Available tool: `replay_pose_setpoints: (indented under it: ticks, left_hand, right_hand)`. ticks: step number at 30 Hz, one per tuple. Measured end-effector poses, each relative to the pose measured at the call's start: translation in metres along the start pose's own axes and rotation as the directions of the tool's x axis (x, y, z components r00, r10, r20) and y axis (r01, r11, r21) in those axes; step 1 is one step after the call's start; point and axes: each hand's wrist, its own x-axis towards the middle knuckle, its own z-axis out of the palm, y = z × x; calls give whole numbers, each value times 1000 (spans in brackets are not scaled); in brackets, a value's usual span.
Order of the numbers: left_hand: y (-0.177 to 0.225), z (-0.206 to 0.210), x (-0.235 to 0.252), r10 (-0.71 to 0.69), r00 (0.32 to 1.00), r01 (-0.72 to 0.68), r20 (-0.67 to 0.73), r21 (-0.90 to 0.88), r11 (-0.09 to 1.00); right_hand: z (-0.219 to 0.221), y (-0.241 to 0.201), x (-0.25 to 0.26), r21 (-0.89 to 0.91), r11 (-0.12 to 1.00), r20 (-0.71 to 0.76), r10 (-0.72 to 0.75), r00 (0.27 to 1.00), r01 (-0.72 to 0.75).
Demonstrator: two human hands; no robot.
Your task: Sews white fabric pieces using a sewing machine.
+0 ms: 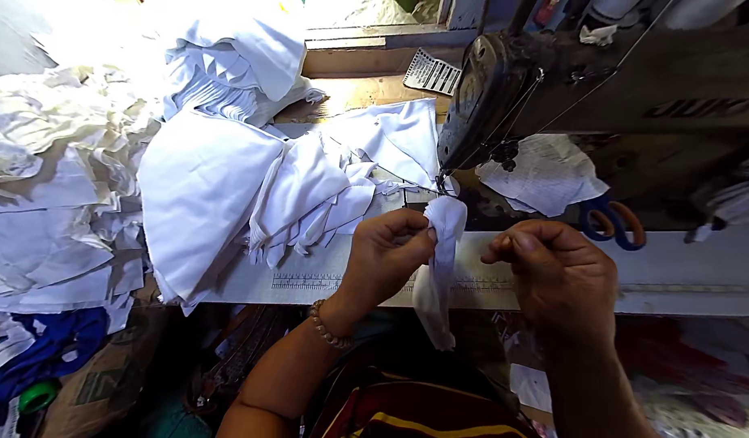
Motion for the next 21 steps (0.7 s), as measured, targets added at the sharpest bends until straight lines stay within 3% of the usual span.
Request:
replay_pose_setpoints:
  ticks: [4,8,10,11,13,15,16,17,19,21]
  left_hand:
    - [-2,10,-1,17,999,-19,49,34,999]
    - [-8,16,3,150,981,-173,123,200,965]
    - [-8,7,9,186,981,-195,59,273,942]
    - [-8,-1,13,162,986,-163,30,321,933]
    - [-11,-16,16,-58,996,36,74,279,960]
    - [-19,-20,9,-280,934,295,222,-39,955]
    - [-22,-19,4,-319,905,390,282,-248,887]
    - [-22,-17,0,-333,888,446,317,-415,793]
    - [-20,-15,-8,-367,884,468,290,-557,687]
    - [-22,-7,-15,-397,911,400,112,-471,786]
  right_hand:
    - [15,-2,-3,-99,994,70,-35,997,42]
    - [23,4,-1,-179,978,-8,-111,994,108]
    - [17,0,6,-113,989,-23,-93,995,90]
    - [12,-4,10,-36,997,-1,-64,998,64]
    - [7,-12,17,145,989,48,-14,999,7]
    - [4,-18,23,330,942,61,44,997,-62]
    - [2,-19,26,379,921,53,76,996,-91]
    - [0,-17,29,363,925,19,111,994,-110]
    - [-1,-1,29,130,982,-152,153,976,-134]
    - [-5,23,16,-315,943,-208,43,977,-109]
